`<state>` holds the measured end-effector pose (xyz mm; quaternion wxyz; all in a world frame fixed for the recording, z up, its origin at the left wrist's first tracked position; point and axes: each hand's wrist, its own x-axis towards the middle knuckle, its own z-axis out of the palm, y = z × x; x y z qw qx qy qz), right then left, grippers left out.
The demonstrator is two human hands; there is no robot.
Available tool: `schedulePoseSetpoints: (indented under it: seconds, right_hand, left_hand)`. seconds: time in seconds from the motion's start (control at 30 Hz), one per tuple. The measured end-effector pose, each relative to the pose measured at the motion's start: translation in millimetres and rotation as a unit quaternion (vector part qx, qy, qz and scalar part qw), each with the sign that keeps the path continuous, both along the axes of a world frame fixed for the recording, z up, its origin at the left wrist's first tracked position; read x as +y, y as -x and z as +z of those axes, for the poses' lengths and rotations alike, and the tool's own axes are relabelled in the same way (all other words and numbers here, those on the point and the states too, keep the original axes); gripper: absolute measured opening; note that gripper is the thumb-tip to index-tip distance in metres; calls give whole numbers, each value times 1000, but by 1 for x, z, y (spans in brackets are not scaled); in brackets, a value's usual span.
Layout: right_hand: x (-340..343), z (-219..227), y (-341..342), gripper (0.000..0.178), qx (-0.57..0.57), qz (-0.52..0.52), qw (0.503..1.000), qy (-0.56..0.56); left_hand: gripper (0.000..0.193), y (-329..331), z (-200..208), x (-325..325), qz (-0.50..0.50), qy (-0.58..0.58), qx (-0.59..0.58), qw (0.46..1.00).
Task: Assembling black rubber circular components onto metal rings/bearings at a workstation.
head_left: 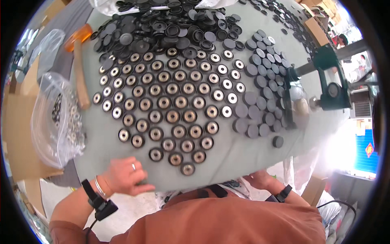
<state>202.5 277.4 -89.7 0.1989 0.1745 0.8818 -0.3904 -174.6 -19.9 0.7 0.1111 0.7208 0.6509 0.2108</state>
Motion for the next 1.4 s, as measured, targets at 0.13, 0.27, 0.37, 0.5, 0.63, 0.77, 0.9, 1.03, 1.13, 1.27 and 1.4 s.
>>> schedulePoseSetpoints:
  seconds: [0.13, 0.27, 0.37, 0.5, 0.63, 0.77, 0.9, 1.03, 1.13, 1.27, 1.4]
  right_hand:
    - [-8, 78, 37, 26, -154, 72, 980, 105]
    - [-13, 142, 63, 23, -181, 30, 956, 228]
    - [-6, 191, 91, 16, 10, 5, 990, 137]
    - [20, 207, 153, 13, 198, -98, 975, -29]
    - [29, 188, 168, 16, 322, -92, 939, -83]
    - [-27, 149, 167, 15, 316, -23, 948, -31]
    - [-55, 126, 161, 12, 352, 6, 932, -84]
    - [-17, 143, 193, 12, 417, -31, 896, -147]
    - [16, 159, 244, 15, 414, -38, 887, -202]
    - [55, 152, 324, 25, 364, 5, 877, -314]
    - [53, 127, 373, 39, 212, 3, 910, -358]
  left_hand:
    - [45, -2, 4, 3, 11, -14, 18, 1000]
    - [51, -11, 7, -8, 17, -14, 26, 999]
    - [51, -18, 8, -10, 38, -16, 65, 997]
    - [48, -22, 0, -15, 76, -13, 62, 995]
    - [44, -22, 3, -8, 100, 14, 93, 990]
    - [42, -17, 7, -2, 93, -1, 108, 990]
    - [39, -32, 5, -8, 122, -41, 117, 985]
    - [37, -83, -2, 26, 202, -195, 86, 956]
    - [32, -116, -2, 39, 257, -167, 94, 947]
    - [31, -121, -11, 45, 277, -138, 75, 948]
    - [32, -115, -10, 45, 292, -141, 52, 945]
